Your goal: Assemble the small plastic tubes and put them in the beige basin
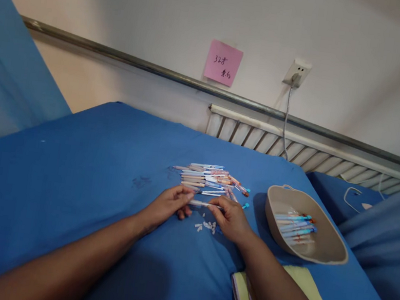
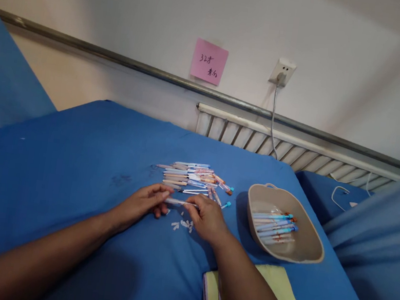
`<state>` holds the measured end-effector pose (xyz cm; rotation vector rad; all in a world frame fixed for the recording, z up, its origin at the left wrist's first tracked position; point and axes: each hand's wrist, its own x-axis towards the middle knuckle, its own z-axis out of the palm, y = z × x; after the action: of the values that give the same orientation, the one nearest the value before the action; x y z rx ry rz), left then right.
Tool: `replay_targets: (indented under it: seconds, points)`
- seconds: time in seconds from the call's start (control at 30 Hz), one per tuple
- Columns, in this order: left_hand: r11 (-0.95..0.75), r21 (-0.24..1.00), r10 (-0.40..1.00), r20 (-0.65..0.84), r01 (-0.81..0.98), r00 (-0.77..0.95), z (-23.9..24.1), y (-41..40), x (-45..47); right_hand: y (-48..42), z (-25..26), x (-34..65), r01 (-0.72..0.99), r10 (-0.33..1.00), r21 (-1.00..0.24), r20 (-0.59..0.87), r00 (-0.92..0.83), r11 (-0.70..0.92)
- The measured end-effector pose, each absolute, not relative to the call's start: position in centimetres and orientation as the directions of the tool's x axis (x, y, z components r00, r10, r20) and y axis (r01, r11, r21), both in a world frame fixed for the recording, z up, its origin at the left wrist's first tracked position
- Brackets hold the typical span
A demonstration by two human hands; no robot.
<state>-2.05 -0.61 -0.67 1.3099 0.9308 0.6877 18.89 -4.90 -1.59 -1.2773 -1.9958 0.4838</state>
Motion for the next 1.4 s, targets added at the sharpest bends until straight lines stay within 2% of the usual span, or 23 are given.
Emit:
replay_targets:
  seconds: [0.1, 0.2, 0.27, 0.4, 0.53, 0.67, 0.87, 1.03, 1.27, 1.4]
  points:
    - [0.112, 0.987, 0.863, -0.154, 0.115, 0.481, -0.7, -0.6, -2.0, -4.9, -1.5, 18.9, 0.634, 0.891, -0.628, 0.359, -0.279, 0.451]
    - [0.058, 0.998, 0.879, -0.064, 0.028, 0.473, -0.6, -0.6, -2.0, -4.9, -1.4, 18.9, 0.637, 0.893, -0.627, 0.352, -0.280, 0.447]
    - [0.107, 0.994, 0.877, -0.101, 0.014, 0.469, -0.5, -0.6, -2.0, -5.0, -1.4, 18.9, 0.635, 0.893, -0.630, 0.354, -0.276, 0.446]
    - [0.158, 0.980, 0.841, -0.199, 0.123, 0.503, -0.6, -0.6, -1.9, -5.1, -1.2, 18.8, 0.628, 0.883, -0.623, 0.368, -0.291, 0.466]
    - [0.097, 0.988, 0.872, -0.142, 0.119, 0.469, -0.6, -0.6, -2.0, -5.1, -1.3, 18.7, 0.637, 0.891, -0.626, 0.367, -0.268, 0.450]
    - [0.129, 0.991, 0.863, -0.133, 0.042, 0.487, -0.6, -0.5, -2.0, -5.1, -1.4, 18.6, 0.594, 0.911, -0.696, 0.362, -0.196, 0.404]
    - [0.185, 0.981, 0.832, -0.188, 0.058, 0.522, -0.6, -0.4, -2.2, -4.6, -1.9, 18.6, 0.417, 0.934, -0.842, 0.351, -0.062, 0.344]
    - [0.190, 0.981, 0.836, -0.183, 0.040, 0.518, 0.0, -0.4, -2.4, -4.2, -2.0, 18.7, 0.335, 0.944, -0.888, 0.331, -0.013, 0.316]
    - [0.033, 0.987, 0.894, -0.099, 0.158, 0.437, 0.4, 0.1, -2.3, -3.6, -1.6, 18.3, 0.374, 0.965, -0.893, 0.261, -0.021, 0.250]
    - [-0.082, 0.965, 0.902, -0.035, 0.249, 0.429, 0.2, 0.7, -2.3, -3.4, -1.1, 18.7, 0.513, 0.953, -0.805, 0.280, -0.113, 0.297]
